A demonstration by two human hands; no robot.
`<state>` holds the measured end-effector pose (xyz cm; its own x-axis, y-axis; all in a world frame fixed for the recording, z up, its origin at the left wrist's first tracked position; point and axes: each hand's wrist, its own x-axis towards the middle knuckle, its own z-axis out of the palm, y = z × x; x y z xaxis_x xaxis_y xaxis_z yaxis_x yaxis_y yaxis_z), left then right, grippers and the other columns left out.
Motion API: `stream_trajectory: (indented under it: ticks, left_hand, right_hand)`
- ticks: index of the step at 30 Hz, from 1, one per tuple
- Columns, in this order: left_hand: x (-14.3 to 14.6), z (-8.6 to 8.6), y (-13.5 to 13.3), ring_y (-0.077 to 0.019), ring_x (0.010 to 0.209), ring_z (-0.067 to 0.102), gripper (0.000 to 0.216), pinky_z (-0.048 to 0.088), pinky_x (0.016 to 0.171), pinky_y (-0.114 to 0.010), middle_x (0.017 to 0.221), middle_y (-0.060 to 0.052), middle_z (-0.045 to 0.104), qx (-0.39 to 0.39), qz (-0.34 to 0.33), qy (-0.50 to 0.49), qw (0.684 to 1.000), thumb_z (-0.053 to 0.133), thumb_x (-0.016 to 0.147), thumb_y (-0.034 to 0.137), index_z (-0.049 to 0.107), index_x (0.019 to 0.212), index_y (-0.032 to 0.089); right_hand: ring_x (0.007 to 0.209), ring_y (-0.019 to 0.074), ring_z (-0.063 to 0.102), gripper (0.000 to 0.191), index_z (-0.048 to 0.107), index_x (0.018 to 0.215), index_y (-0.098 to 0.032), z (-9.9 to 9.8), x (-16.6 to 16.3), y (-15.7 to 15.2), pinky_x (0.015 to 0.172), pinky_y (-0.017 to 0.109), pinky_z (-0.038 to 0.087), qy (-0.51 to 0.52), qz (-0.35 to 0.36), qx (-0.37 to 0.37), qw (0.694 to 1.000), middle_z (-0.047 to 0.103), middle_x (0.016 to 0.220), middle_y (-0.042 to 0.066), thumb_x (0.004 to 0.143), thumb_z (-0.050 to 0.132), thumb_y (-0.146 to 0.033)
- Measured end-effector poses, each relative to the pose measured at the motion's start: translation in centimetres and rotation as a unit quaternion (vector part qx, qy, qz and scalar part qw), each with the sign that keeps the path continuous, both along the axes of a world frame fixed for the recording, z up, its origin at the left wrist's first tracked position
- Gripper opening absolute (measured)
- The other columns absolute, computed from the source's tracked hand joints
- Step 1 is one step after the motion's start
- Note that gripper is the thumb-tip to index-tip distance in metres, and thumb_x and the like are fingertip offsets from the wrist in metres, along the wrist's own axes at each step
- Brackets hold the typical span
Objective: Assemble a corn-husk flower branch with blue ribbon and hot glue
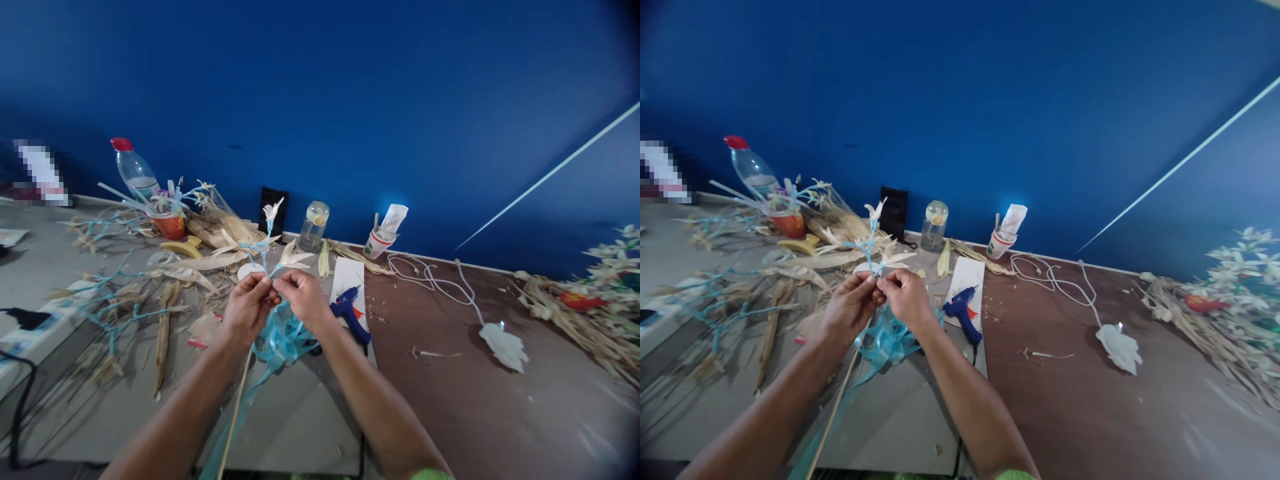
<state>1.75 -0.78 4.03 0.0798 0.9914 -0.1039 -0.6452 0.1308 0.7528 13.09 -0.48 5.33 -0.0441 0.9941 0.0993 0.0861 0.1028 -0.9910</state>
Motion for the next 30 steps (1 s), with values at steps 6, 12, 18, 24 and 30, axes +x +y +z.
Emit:
stream_trajectory:
  ticks: [6,12,18,24,30]
  left_hand:
    - [0.2,0.0,0.3,-0.0052,0.045,0.049,0.021,0.044,0.047,-0.017,0.055,0.003,0.054,-0.027,0.008,-0.013,1.000,0.072,0.062,0.019,0.054,0.070,0.013]
    - [0.1,-0.8,0.7,-0.0064,0.045,0.049,0.023,0.042,0.047,-0.019,0.053,0.003,0.054,-0.011,0.038,0.038,0.998,0.073,0.061,0.024,0.054,0.069,0.014]
    - [-0.4,-0.8,0.9,-0.0075,0.046,0.050,0.021,0.042,0.048,-0.020,0.050,0.004,0.054,0.020,0.100,0.077,0.992,0.071,0.062,0.026,0.055,0.069,0.014]
    - [-0.7,-0.5,0.9,-0.0071,0.045,0.049,0.021,0.042,0.050,-0.020,0.049,0.004,0.053,0.023,0.133,0.081,0.987,0.070,0.061,0.026,0.055,0.068,0.015]
    - [-0.7,-0.4,1.0,-0.0068,0.045,0.049,0.021,0.042,0.049,-0.019,0.049,0.004,0.054,0.023,0.126,0.063,0.990,0.071,0.059,0.025,0.055,0.067,0.015]
  right_hand:
    - [0.058,0.0116,0.055,0.014,0.059,0.064,-0.017,-0.9,-0.2,0.2,0.059,0.023,0.044,-0.001,-0.015,0.001,1.000,0.062,0.060,-0.001,0.071,0.060,-0.029]
    - [0.074,0.0150,0.061,0.020,0.065,0.077,-0.015,-0.9,0.5,0.7,0.071,0.026,0.047,-0.080,0.016,-0.001,0.997,0.067,0.076,0.002,0.077,0.055,-0.033]
    - [0.083,0.0191,0.060,0.039,0.058,0.115,-0.010,0.6,2.5,0.6,0.078,0.031,0.047,-0.244,0.007,0.020,0.969,0.064,0.095,0.010,0.080,0.053,-0.027]
    - [0.088,0.0202,0.058,0.030,0.062,0.105,-0.014,0.8,8.4,-2.7,0.083,0.031,0.042,-0.444,-0.033,0.004,0.896,0.062,0.096,0.010,0.080,0.052,-0.027]
    - [0.098,0.0266,0.056,0.037,0.056,0.112,-0.015,-2.0,11.9,-6.2,0.079,0.033,0.042,-0.631,-0.108,-0.082,0.764,0.055,0.109,0.016,0.080,0.052,-0.035]
